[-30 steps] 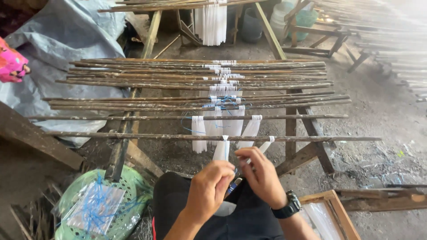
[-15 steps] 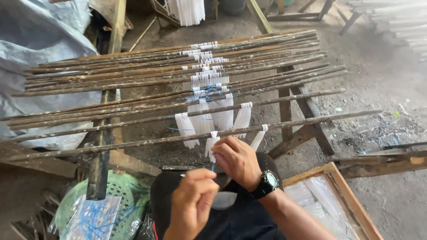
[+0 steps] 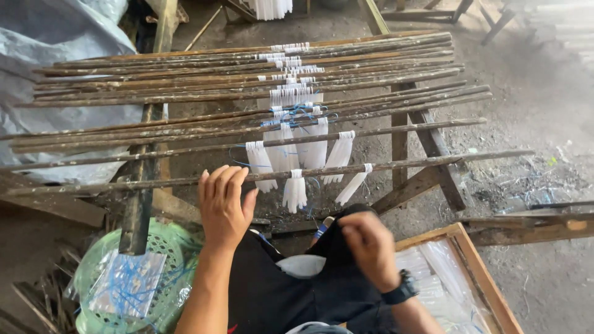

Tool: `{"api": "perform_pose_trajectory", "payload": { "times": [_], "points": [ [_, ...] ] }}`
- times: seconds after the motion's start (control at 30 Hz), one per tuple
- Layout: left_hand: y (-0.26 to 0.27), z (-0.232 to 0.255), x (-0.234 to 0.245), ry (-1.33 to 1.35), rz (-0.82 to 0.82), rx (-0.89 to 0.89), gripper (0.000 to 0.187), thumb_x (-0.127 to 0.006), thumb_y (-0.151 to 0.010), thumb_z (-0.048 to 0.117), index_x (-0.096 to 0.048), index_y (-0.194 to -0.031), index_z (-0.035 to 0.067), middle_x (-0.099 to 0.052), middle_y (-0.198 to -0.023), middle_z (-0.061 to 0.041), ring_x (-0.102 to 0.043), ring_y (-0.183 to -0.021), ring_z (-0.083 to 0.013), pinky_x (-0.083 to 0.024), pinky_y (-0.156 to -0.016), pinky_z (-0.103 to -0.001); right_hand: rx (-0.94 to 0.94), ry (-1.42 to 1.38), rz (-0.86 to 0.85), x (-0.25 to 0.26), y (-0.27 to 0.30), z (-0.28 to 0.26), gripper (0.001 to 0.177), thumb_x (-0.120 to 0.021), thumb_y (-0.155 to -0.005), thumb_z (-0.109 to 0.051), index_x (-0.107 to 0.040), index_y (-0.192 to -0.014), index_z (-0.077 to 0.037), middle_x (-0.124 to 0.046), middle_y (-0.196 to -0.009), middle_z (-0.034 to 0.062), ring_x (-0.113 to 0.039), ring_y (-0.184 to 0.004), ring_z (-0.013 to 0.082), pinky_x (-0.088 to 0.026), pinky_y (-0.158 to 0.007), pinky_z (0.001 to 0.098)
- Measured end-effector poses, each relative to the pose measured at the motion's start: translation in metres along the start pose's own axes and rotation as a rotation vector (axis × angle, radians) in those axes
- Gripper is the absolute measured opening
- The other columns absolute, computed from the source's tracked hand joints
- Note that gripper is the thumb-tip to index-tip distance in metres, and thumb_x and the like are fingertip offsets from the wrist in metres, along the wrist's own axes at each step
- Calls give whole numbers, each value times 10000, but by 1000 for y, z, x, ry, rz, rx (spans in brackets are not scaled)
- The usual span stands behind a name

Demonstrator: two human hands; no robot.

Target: Tying white wicks onto wooden sticks arranged on a wooden frame for candle making.

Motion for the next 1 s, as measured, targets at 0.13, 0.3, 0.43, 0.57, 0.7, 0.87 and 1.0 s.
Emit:
{"api": "perform_pose_trajectory", "payload": {
  "times": [0.13, 0.3, 0.43, 0.57, 0.7, 0.87, 1.0],
  "points": [
    [5, -2, -6, -6, 50, 22, 276, -564, -812, 206, -524, -1052, 76, -541, -1046, -69, -480, -1040, -263, -305, -962, -470, 142, 134, 153, 55, -35, -10, 84, -510, -838, -88, -591, -855, -77, -595, -834, 52, -554, -743, 166, -430, -636, 256],
    [13, -8, -16, -62, 91, 19, 372, -557, -780, 314, -507, -1096, 124, -519, -1047, -38, -472, -1061, -228, -254, -989, -442, 241, 269, 195, 88, -93, 7, 99, -552, -886, -130, -610, -928, -60, -606, -857, 100, -571, -761, 299, -461, -671, 357],
    [14, -7, -16, -62, 81, 19, 384, -566, -774, 293, -497, -1110, 120, -512, -1061, -44, -464, -1075, -235, -244, -992, -440, 241, 359, 108, 68, -136, 24, 131, -610, -838, -161, -616, -930, -67, -603, -811, 88, -586, -758, 300, -470, -665, 388],
    [13, -6, -16, -62, 76, 26, 408, -582, -761, 278, -500, -1125, 111, -509, -1100, -53, -451, -1104, -253, -233, -999, -449, 151, 539, 75, 42, -146, 51, 117, -633, -776, -228, -624, -872, -163, -571, -827, 26, -566, -816, 267, -462, -732, 390],
    [12, -3, -11, -67, 77, 42, 475, -644, -722, 220, -487, -1151, 91, -482, -1182, -91, -409, -1158, -293, -218, -997, -468, 130, 530, 55, 41, -149, 68, 96, -626, -791, -226, -623, -887, -222, -543, -895, -2, -535, -875, 255, -458, -753, 382],
    [32, 9, -8, -73, 100, 130, 693, -740, -559, 131, -454, -1190, 95, -410, -1279, -141, -379, -1191, -353, -293, -936, -517, 309, 588, -21, 42, -144, 102, 116, -653, -884, -184, -649, -996, -155, -571, -930, 63, -559, -860, 308, -471, -718, 404],
    [80, 23, -20, 18, 77, 41, 512, -653, -666, 189, -497, -1153, 180, -479, -1215, -110, -482, -1132, -306, -350, -936, -493, 225, -9, -164, 36, -161, 185, 81, -501, -1083, 57, -534, -1154, 76, -520, -1072, 248, -479, -988, 303, -340, -888, 371]
  ]
}}
Point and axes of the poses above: each hand's wrist, its own y-axis away from the middle knuckle, its own x-axis out of the back of the hand, z = x × y, the point moved 5 cm from there along -y, towards the middle knuckle
